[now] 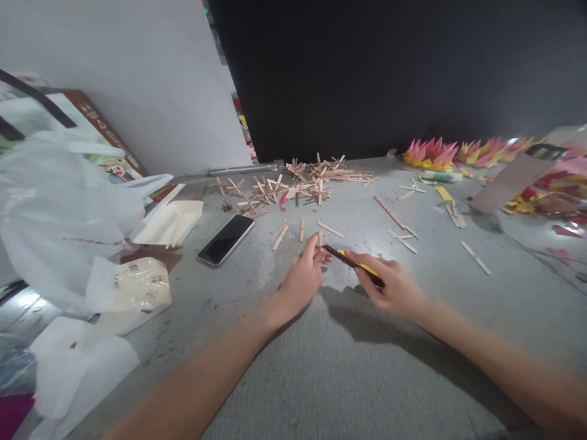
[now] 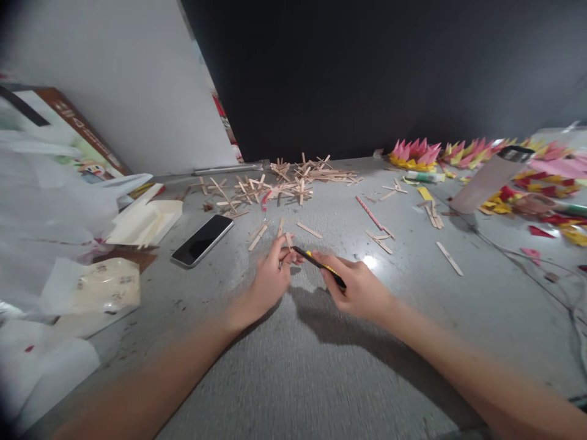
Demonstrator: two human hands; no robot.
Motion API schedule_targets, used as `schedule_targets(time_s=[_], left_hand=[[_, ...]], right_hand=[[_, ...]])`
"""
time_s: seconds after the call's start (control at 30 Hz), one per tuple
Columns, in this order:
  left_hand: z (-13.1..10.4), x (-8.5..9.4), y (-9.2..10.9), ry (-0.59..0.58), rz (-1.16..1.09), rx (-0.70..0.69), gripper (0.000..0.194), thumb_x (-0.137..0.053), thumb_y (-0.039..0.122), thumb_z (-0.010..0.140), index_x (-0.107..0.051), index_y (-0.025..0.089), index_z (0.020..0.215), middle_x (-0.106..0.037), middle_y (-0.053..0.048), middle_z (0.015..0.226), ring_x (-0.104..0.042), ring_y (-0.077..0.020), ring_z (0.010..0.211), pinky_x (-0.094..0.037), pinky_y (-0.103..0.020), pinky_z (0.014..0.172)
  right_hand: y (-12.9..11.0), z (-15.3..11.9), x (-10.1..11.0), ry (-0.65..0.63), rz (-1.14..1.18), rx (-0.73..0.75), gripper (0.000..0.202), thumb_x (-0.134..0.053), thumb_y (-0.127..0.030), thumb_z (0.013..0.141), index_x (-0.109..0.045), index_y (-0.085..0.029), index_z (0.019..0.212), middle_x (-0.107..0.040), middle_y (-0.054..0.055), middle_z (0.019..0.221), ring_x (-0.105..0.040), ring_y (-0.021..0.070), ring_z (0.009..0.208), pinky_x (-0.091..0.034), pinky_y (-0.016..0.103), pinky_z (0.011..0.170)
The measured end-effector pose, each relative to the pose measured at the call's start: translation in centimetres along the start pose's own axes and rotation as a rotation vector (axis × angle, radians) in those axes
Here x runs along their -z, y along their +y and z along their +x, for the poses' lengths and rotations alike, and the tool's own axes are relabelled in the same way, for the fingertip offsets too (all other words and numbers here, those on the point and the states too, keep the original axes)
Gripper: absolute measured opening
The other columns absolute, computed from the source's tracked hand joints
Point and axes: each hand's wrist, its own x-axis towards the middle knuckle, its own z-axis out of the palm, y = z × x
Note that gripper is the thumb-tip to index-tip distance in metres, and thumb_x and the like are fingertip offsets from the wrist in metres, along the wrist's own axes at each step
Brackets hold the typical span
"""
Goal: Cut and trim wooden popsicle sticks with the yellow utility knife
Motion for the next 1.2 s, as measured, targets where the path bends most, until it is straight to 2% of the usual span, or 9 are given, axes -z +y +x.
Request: schedule_targets(time_s=[0.13, 0.23, 0.4, 0.53, 0.7, 0.8, 0.9, 1.03, 1.2], left_hand=[[-0.4, 0.0, 0.1, 0.035, 0.037, -0.048, 0.033, -0.05, 0.022, 0.102, -0.057, 0.024, 0.135, -0.076, -0.009, 0.102, -0.077, -0.0217, 0.091, -0.06, -0.036, 0.084], [-0.6, -0.4, 0.2, 0.054, 0.091, -0.025, 0.033, -0.052, 0.023, 0.101, -0.057, 0.022, 0.134, -0.076, -0.01, 0.098, -0.076, -0.0222, 0.087, -0.059, -0.036, 0.082], [-0.7, -0.7, 0.3, 0.011, 0.081, 0.05, 0.038, -0.051, 0.023, 0.101, -0.05, 0.021, 0.14, -0.075, -0.006, 0.085, -0.075, -0.0208, 0.08, -0.057, -0.033, 0.075], [-0.5, -0.6, -0.1, -0.017, 0.014, 0.083, 0.039, -0.051, 0.023, 0.101, -0.048, 0.022, 0.14, -0.075, -0.005, 0.086, -0.074, -0.0199, 0.08, -0.056, -0.033, 0.075], [-0.1, -0.6, -0.3, -0.035, -0.034, 0.092, 0.039, -0.051, 0.026, 0.101, -0.048, 0.019, 0.139, -0.073, -0.005, 0.083, -0.071, -0.0182, 0.072, -0.057, -0.03, 0.069], [-0.1, -0.6, -0.4, -0.012, -0.094, 0.121, 0.042, -0.054, 0.03, 0.101, -0.046, 0.019, 0.141, -0.072, -0.004, 0.082, -0.069, -0.0171, 0.069, -0.057, -0.029, 0.066], [0.0, -0.5, -0.7, 0.018, -0.112, 0.126, 0.042, -0.055, 0.029, 0.099, -0.046, 0.019, 0.139, -0.071, -0.002, 0.08, -0.07, -0.0166, 0.07, -0.057, -0.028, 0.067], [0.2, -0.5, -1.2, -0.005, -0.086, 0.114, 0.039, -0.055, 0.025, 0.098, -0.048, 0.02, 0.136, -0.071, -0.001, 0.079, -0.07, -0.0156, 0.067, -0.056, -0.026, 0.065], [0.4, -0.5, -1.1, -0.029, -0.114, 0.159, 0.043, -0.052, 0.017, 0.096, -0.046, 0.017, 0.139, -0.07, -0.002, 0.08, -0.066, -0.0133, 0.064, -0.053, -0.023, 0.061]], right_hand=[[-1.1, -0.1, 0.3, -0.017, -0.033, -0.013, 0.041, -0.048, -0.02, 0.103, -0.055, -0.024, 0.143, -0.08, 0.009, 0.107, -0.067, 0.0141, 0.058, -0.049, 0.026, 0.058], [-2.3, -0.2, 0.0, -0.035, -0.02, -0.076, 0.041, -0.046, -0.02, 0.104, -0.053, -0.024, 0.144, -0.079, 0.01, 0.111, -0.071, 0.0155, 0.063, -0.052, 0.027, 0.06], [-3.4, -0.5, -1.2, -0.002, -0.028, -0.114, 0.041, -0.043, -0.02, 0.103, -0.051, -0.023, 0.143, -0.077, 0.012, 0.119, -0.076, 0.0195, 0.075, -0.055, 0.029, 0.066], [-3.6, 0.2, -0.9, -0.052, -0.056, -0.137, 0.041, -0.044, -0.018, 0.1, -0.054, -0.021, 0.14, -0.079, 0.009, 0.103, -0.071, 0.0179, 0.064, -0.047, 0.027, 0.058], [-4.5, 3.3, 1.7, -0.125, -0.154, -0.187, 0.035, -0.048, -0.017, 0.096, -0.064, -0.022, 0.127, -0.069, 0.001, 0.067, -0.056, 0.0151, 0.048, -0.029, 0.026, 0.049], [-4.8, 4.4, 2.2, -0.181, -0.122, -0.196, 0.029, -0.048, -0.017, 0.096, -0.066, -0.023, 0.117, -0.067, 0.0, 0.066, -0.052, 0.0134, 0.049, -0.027, 0.025, 0.051], [-4.6, 3.6, 1.0, -0.191, -0.079, -0.241, 0.034, -0.045, -0.019, 0.098, -0.062, -0.022, 0.127, -0.064, -0.001, 0.065, -0.05, 0.0131, 0.048, -0.028, 0.024, 0.053], [-4.4, 2.4, -0.2, -0.174, -0.064, -0.249, 0.041, -0.042, -0.019, 0.099, -0.055, -0.02, 0.138, -0.07, 0.003, 0.076, -0.056, 0.0145, 0.056, -0.032, 0.024, 0.058], [-4.9, 5.3, 2.3, -0.287, -0.094, -0.258, 0.025, -0.044, -0.02, 0.099, -0.064, -0.021, 0.114, -0.068, 0.002, 0.073, -0.049, 0.0133, 0.054, -0.026, 0.026, 0.056]])
